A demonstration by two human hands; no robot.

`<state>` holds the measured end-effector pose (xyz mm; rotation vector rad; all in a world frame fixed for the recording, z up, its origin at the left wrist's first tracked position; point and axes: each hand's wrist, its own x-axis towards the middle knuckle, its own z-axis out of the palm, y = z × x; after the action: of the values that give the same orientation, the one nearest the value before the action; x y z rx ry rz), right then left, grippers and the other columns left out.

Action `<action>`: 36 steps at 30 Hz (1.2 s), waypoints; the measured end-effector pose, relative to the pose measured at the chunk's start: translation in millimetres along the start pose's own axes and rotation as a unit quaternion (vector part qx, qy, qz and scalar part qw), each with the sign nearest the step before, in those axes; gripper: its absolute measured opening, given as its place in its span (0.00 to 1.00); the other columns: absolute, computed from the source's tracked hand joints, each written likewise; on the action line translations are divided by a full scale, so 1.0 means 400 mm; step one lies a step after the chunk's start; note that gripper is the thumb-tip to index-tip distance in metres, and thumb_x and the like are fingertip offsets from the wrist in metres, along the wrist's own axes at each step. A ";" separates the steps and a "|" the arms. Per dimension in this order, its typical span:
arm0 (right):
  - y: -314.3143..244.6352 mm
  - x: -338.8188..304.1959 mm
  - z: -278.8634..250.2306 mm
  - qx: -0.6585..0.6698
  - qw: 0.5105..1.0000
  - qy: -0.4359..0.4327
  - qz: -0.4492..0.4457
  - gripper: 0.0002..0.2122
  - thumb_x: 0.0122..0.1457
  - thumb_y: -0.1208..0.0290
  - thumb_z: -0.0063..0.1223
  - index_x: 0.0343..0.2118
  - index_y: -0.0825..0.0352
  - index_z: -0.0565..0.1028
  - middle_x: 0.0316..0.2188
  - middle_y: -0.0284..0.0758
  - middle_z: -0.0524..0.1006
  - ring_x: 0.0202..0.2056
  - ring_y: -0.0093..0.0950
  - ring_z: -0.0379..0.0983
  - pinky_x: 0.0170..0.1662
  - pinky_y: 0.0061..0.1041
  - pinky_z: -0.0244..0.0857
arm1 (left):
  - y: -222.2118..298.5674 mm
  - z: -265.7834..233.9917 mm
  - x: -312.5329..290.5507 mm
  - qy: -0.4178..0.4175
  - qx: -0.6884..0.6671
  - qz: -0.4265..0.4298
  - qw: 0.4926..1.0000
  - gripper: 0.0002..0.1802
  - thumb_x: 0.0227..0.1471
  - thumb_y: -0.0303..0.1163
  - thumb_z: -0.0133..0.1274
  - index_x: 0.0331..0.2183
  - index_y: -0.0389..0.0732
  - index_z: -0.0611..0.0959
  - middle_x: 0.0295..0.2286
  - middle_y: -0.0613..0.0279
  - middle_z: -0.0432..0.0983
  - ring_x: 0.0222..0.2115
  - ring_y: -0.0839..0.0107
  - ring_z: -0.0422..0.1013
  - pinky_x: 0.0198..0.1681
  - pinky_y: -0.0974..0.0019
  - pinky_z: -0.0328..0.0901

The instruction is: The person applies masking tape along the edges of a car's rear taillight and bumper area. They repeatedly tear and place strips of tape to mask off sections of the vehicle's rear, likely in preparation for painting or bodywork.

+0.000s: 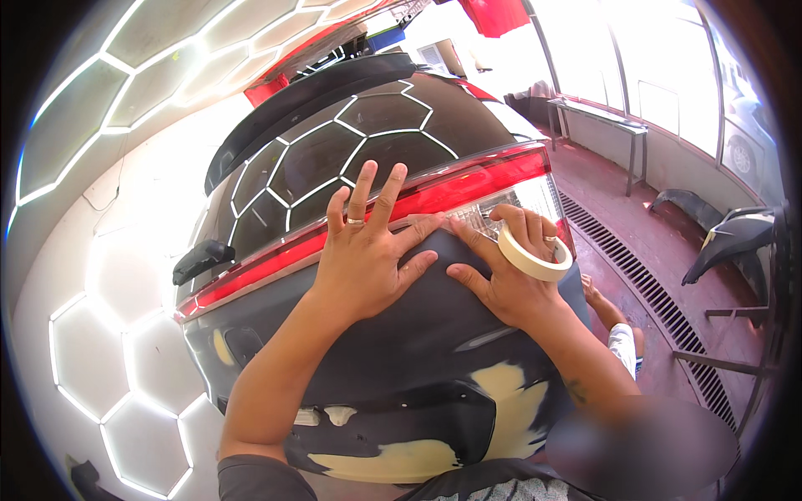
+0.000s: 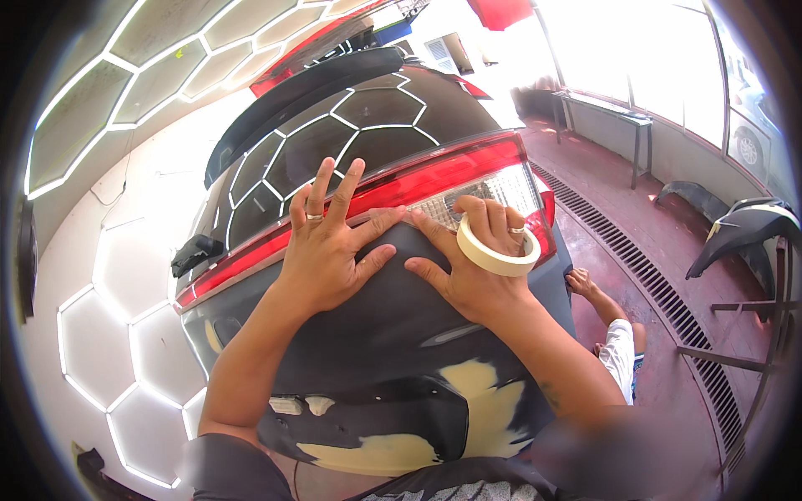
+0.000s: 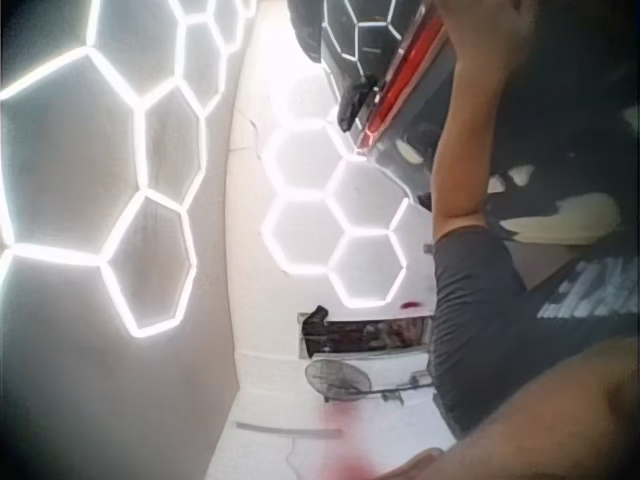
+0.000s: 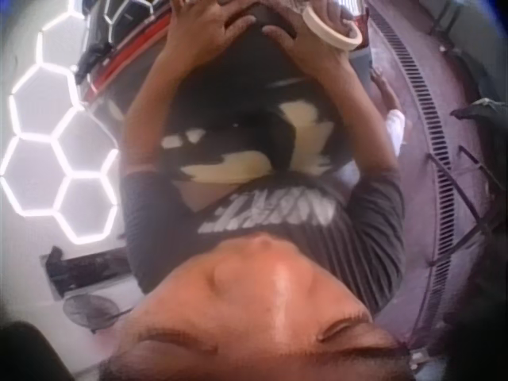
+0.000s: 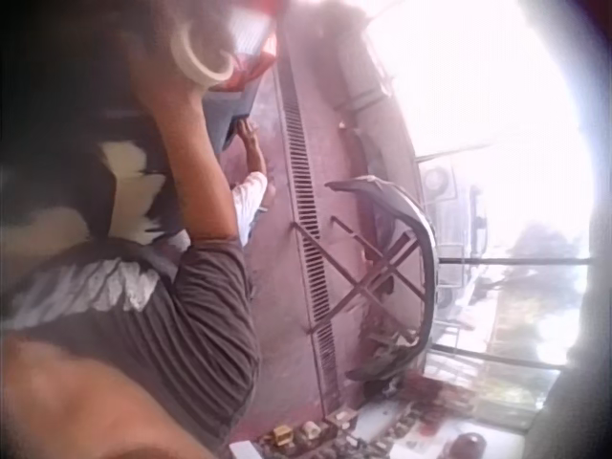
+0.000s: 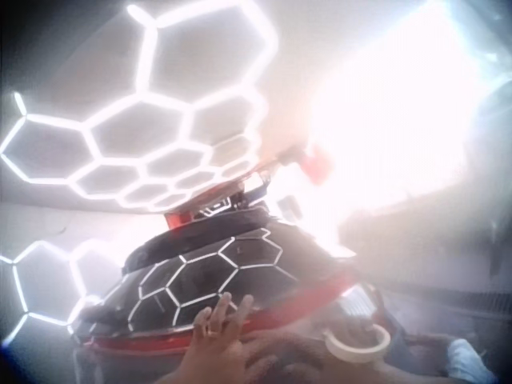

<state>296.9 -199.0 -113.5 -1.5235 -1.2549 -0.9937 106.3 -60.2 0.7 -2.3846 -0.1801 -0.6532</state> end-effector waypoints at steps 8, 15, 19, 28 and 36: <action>0.023 0.092 -0.035 -0.001 1.000 0.017 -0.025 0.25 0.48 0.66 0.80 0.52 0.53 0.86 0.45 0.31 0.74 0.49 0.35 0.72 0.53 0.43 0.64 | 0.049 -0.074 -0.111 0.128 -0.048 -0.121 0.983 0.28 0.64 0.54 0.67 0.61 0.56 0.89 0.77 0.39 0.53 0.78 0.35 0.42 0.76 0.34 0.43; -0.041 0.147 -0.037 -0.043 0.995 -0.023 -0.087 0.37 0.46 0.75 0.74 0.65 0.53 0.80 0.43 0.33 0.72 0.48 0.36 0.71 0.51 0.40 0.64 | 0.172 -0.096 -0.469 0.216 -0.144 -0.272 0.927 0.28 0.60 0.42 0.67 0.59 0.41 0.86 0.73 0.37 0.62 0.77 0.37 0.50 0.75 0.36 0.47; -0.056 0.190 -0.030 -0.111 0.981 -0.032 -0.159 0.43 0.49 0.79 0.67 0.74 0.52 0.74 0.41 0.34 0.72 0.45 0.36 0.70 0.48 0.39 0.62 | 0.204 -0.092 -0.622 0.228 -0.183 -0.346 0.892 0.26 0.61 0.39 0.64 0.58 0.40 0.84 0.72 0.41 0.64 0.77 0.40 0.53 0.74 0.39 0.49; -0.100 0.250 -0.005 -0.105 0.979 -0.103 -0.143 0.48 0.52 0.79 0.67 0.80 0.50 0.65 0.42 0.36 0.72 0.46 0.38 0.69 0.50 0.41 0.59 | 0.252 -0.068 -0.687 0.283 -0.175 -0.388 0.859 0.25 0.56 0.34 0.63 0.54 0.38 0.84 0.64 0.38 0.71 0.69 0.34 0.61 0.66 0.39 0.57; -0.056 0.191 -0.026 -0.085 0.986 -0.073 -0.124 0.53 0.49 0.84 0.67 0.81 0.46 0.61 0.43 0.35 0.72 0.48 0.40 0.69 0.51 0.42 0.59 | 0.268 -0.044 -0.750 0.284 -0.176 -0.398 0.855 0.23 0.61 0.26 0.58 0.56 0.33 0.81 0.65 0.43 0.71 0.71 0.42 0.62 0.74 0.37 0.53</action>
<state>286.7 -186.9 -34.8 -1.6218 -1.5244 -1.1932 -129.9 -143.4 -196.7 -2.2583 -0.8721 -1.8786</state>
